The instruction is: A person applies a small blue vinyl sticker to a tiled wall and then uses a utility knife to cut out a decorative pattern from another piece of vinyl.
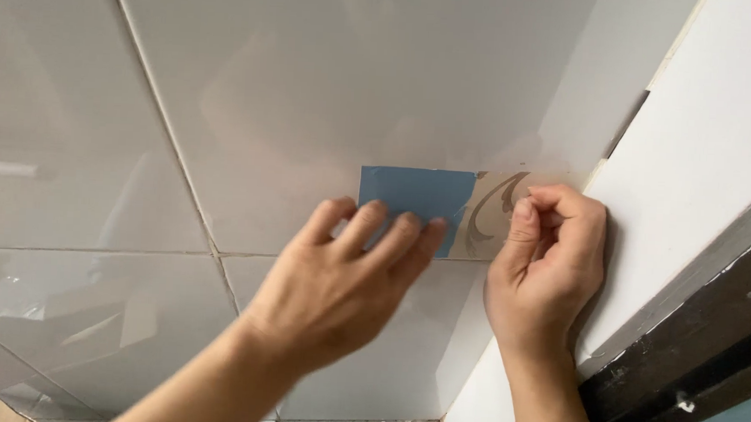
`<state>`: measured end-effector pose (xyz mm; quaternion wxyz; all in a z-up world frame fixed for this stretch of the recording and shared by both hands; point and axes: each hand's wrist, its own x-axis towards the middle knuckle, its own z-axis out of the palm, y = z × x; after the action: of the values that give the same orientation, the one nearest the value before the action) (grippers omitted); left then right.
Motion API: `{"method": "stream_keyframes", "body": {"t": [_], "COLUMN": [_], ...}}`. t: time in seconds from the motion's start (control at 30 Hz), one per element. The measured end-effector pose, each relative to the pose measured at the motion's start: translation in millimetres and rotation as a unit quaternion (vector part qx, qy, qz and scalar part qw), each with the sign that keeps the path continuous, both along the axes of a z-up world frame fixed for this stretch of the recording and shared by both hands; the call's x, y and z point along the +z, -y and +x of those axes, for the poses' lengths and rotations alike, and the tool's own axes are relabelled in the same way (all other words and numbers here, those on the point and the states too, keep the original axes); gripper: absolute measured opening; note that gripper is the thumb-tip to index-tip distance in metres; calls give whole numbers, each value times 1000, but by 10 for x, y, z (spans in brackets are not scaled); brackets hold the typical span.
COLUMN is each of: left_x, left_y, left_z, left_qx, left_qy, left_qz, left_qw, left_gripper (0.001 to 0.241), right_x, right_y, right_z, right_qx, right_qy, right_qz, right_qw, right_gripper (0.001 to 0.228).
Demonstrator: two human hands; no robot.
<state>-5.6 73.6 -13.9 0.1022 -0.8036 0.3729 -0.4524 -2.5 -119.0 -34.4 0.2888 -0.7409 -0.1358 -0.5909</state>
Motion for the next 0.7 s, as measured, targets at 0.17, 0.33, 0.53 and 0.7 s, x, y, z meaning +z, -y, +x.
{"method": "stream_keyframes", "body": {"t": [0.17, 0.33, 0.53, 0.7], "left_x": [-151, -237, -309, -270], "left_y": [286, 403, 570, 566], "left_z": [14, -34, -42, -2], "left_qx": [32, 80, 102, 74], "left_qy": [26, 37, 52, 21], "left_qz": [-25, -40, -98, -132], "left_qw": [999, 995, 989, 988], "left_gripper": [55, 75, 73, 68], "right_x": [6, -6, 15, -9], "right_y": [4, 17, 10, 43], "right_z": [-15, -8, -33, -27], "right_qx": [-3, -1, 7, -1], "right_qy": [-12, -19, -12, -10], "right_qz": [6, -2, -1, -27], "right_qw": [1000, 1000, 1000, 1000], "right_gripper": [11, 16, 11, 12]}}
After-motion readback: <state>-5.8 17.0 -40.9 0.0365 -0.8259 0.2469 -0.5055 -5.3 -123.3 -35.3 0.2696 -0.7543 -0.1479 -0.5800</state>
